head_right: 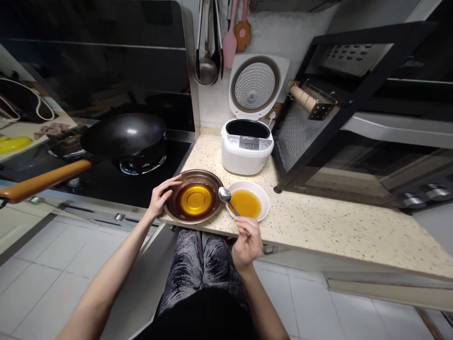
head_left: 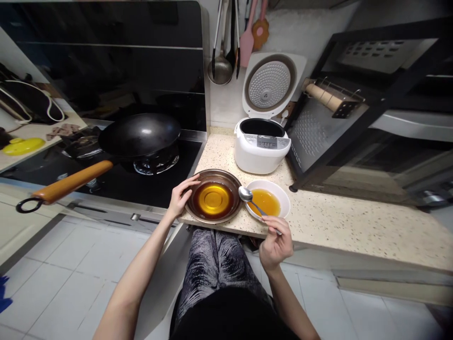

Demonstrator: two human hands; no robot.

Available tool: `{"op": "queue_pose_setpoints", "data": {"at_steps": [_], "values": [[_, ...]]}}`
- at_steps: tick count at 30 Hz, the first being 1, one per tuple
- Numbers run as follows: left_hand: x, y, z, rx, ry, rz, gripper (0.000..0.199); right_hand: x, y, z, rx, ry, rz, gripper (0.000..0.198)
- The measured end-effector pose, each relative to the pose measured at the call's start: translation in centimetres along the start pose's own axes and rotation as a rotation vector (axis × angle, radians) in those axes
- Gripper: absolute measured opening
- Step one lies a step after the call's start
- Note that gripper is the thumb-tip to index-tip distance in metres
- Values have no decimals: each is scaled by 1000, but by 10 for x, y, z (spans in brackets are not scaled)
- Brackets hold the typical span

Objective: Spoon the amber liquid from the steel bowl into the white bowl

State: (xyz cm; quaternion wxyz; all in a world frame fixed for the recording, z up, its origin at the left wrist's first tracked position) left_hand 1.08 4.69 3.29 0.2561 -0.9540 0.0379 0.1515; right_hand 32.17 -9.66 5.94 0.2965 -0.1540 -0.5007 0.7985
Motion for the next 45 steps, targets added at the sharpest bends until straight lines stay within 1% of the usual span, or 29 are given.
{"op": "queue_pose_setpoints", "data": {"at_steps": [8, 14, 22, 30, 40, 45], "values": [[0, 0, 1, 2, 2, 2, 39, 36, 25, -1, 166, -151, 184, 19], [0, 0, 3, 2, 10, 0, 39, 52, 34, -7, 235, -189, 231, 18], [1, 0, 2, 8, 7, 10, 39, 57, 41, -14, 301, -209, 258, 17], [0, 0, 2, 23, 7, 2, 37, 62, 40, -12, 294, -217, 262, 17], [0, 0, 2, 24, 11, 4, 36, 60, 55, -13, 237, -185, 208, 20], [0, 0, 1, 25, 5, 3, 36, 60, 57, -15, 243, -189, 201, 20]]}}
Point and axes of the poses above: each hand's wrist, its own y-axis away from the middle knuckle, its own x-axis out of the palm, z = x × y, the point moved 6 cm from there along -y, towards the middle knuckle, and after that the axes turned 8 degrees about -x, right-handed, at the moved point
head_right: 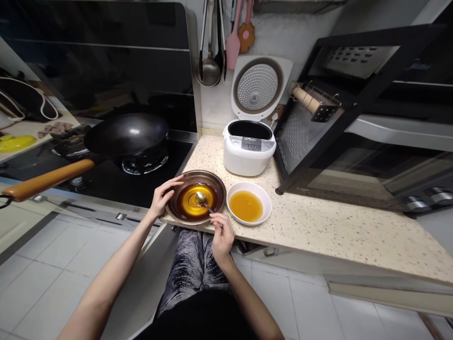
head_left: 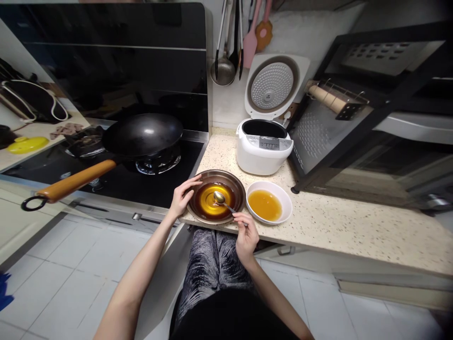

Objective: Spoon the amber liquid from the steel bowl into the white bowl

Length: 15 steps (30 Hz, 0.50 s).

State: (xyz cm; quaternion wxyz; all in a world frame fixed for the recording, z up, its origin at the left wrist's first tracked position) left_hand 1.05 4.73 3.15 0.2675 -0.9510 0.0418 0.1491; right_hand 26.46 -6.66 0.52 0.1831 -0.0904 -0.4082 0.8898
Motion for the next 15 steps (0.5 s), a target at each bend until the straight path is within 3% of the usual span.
{"op": "queue_pose_setpoints", "data": {"at_steps": [15], "values": [[0, 0, 2, -11, 3, -3, 38, -8, -6, 6, 4, -27, -56, 21]]}}
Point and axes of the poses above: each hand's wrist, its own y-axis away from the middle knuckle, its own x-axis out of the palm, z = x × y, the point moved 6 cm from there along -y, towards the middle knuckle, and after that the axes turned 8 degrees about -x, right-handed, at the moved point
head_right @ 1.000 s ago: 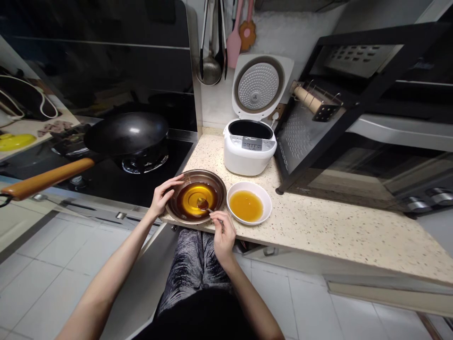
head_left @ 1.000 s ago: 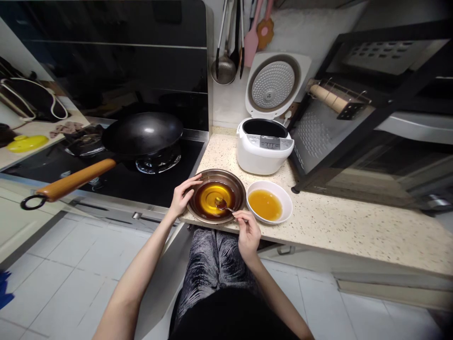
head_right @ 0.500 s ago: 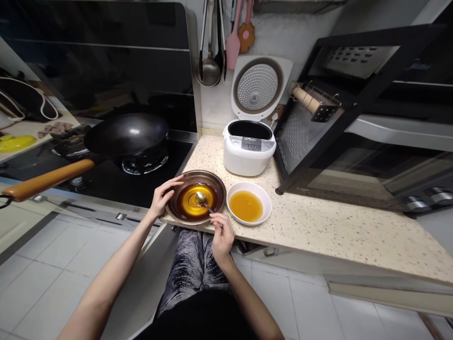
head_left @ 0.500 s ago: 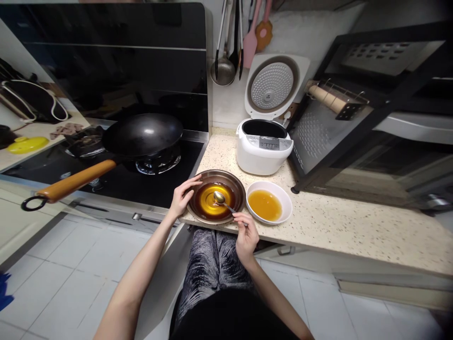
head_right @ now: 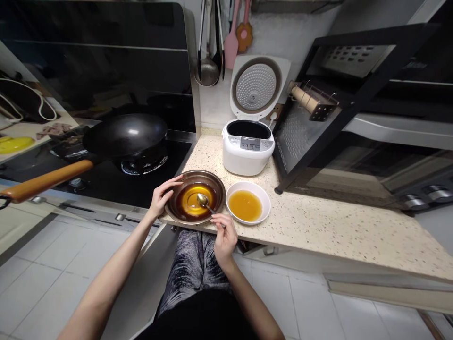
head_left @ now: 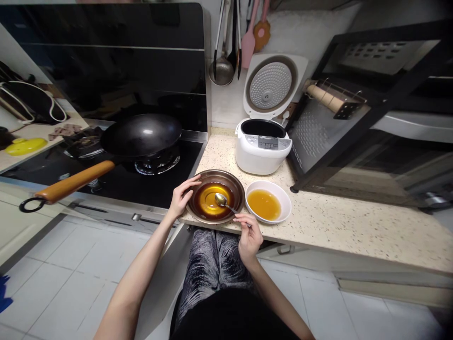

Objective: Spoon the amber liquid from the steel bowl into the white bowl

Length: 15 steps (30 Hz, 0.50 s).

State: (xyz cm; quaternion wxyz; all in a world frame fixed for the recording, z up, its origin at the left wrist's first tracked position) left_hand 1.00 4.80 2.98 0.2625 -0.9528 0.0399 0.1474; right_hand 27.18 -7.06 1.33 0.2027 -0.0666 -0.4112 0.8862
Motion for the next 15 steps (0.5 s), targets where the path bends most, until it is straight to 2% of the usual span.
{"op": "queue_pose_setpoints", "data": {"at_steps": [7, 15], "values": [[0, -1, -1, -8, -1, 4, 38, -12, -10, 10, -17, 30, -39, 20], [0, -1, -2, -17, -4, 3, 39, -37, -30, 21, -47, 64, -171, 17]]}}
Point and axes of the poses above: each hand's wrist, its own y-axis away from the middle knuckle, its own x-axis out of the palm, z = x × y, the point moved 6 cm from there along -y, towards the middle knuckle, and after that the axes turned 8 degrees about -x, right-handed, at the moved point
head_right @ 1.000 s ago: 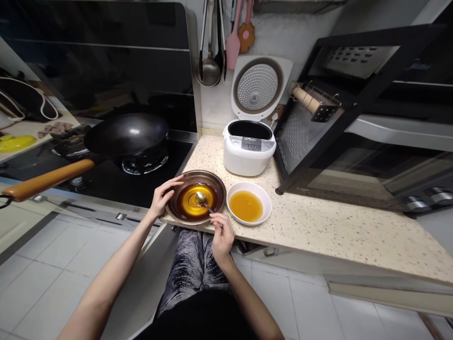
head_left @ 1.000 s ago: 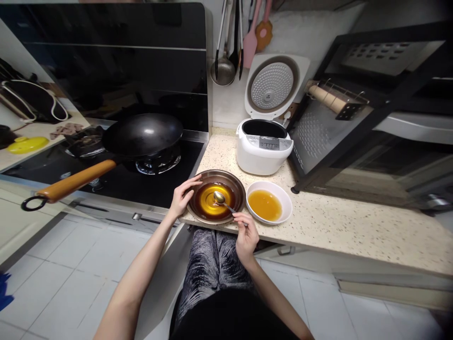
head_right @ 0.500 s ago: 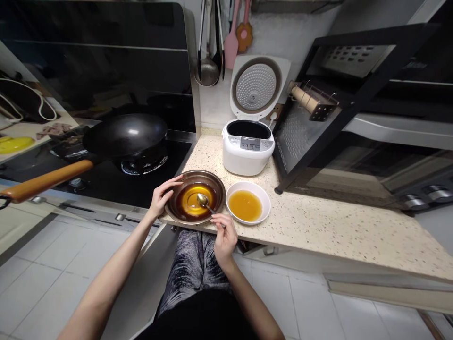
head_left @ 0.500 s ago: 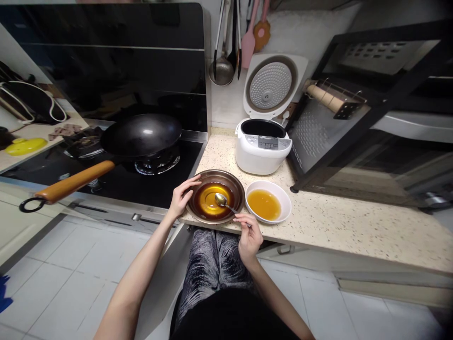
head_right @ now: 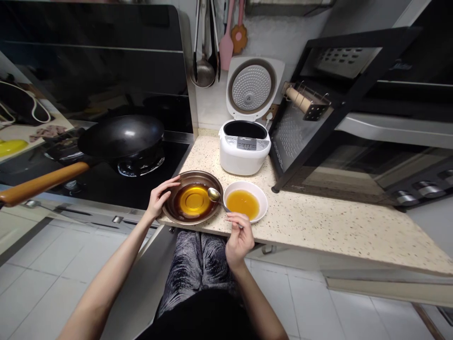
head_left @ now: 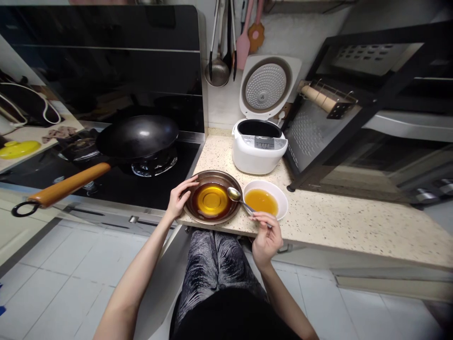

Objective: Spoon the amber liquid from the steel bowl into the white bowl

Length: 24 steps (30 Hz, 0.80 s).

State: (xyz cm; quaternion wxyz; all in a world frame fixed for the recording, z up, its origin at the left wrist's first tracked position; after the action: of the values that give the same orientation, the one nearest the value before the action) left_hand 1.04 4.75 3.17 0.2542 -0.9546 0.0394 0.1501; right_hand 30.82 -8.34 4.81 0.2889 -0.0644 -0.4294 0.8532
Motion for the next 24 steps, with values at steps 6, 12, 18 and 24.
{"op": "queue_pose_setpoints", "data": {"at_steps": [6, 12, 18, 24], "values": [[0, 0, 4, -8, 9, -5, 40, -19, -13, -4, -21, 78, -72, 16], [0, 0, 2, -6, 12, -2, 39, -33, -16, -14, -58, 141, -81, 14], [0, 0, 0, 5, 15, 1, 39, -38, -14, -17, -133, 201, 13, 15], [0, 0, 0, 6, 10, -2, 39, -35, -13, -7, -358, 265, 193, 21]]}}
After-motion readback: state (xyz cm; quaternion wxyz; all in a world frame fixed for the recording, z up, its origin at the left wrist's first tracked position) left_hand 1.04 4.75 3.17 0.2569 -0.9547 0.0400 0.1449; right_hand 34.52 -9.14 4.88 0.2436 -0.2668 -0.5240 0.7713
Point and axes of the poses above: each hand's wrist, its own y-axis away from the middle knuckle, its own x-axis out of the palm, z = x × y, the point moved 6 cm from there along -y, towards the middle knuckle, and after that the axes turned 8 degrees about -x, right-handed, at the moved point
